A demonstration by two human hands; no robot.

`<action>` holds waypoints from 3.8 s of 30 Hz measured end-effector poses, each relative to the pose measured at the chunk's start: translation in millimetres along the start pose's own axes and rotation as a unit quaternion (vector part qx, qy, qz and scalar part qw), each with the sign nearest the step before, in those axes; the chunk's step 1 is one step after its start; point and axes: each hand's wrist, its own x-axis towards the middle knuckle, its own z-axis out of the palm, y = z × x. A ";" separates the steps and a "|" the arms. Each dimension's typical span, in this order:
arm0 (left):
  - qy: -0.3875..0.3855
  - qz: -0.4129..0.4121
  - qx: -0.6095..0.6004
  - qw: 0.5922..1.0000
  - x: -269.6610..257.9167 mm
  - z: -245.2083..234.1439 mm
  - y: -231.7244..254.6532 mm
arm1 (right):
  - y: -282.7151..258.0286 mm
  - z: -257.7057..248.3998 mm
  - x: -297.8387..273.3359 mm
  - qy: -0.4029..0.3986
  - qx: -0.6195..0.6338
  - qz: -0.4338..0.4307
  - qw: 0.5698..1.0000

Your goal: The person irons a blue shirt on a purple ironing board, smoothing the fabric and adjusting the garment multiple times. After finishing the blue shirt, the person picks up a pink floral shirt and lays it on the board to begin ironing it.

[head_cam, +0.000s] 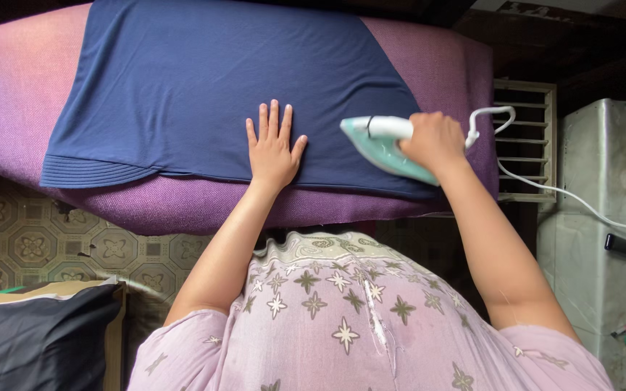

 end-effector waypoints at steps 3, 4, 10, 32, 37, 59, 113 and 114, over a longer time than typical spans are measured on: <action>0.010 -0.019 0.004 1.000 3.4 -11.6 -11.9 | -7.2 8.0 -32.9 0.003 -0.024 -0.086 0.996; 0.012 -0.024 0.003 1.000 3.6 -15.3 -15.8 | -9.0 11.3 -41.4 0.009 -0.025 -0.099 0.995; 0.006 0.005 0.006 1.000 2.1 -37.2 -27.8 | -6.8 22.7 -17.7 0.121 -0.038 -0.191 0.973; -0.016 -0.065 0.038 0.997 -19.5 -54.6 -70.0 | -65.8 17.8 22.9 0.114 -0.065 -0.283 0.950; -0.018 -0.069 0.036 0.997 -21.4 -57.1 -73.1 | -95.1 24.3 55.7 0.132 -0.038 -0.109 0.984; -0.001 -0.119 0.018 0.993 -45.8 -77.4 -113.2 | -148.6 19.2 83.7 0.116 -0.018 -0.134 0.984; 0.170 -0.233 0.035 0.957 -17.9 -136.7 -293.4 | -313.1 18.6 79.9 0.037 -0.005 -0.336 0.941; 0.178 -0.252 0.031 0.951 -10.2 -137.9 -306.5 | -313.1 20.3 77.3 0.031 -0.007 -0.386 0.922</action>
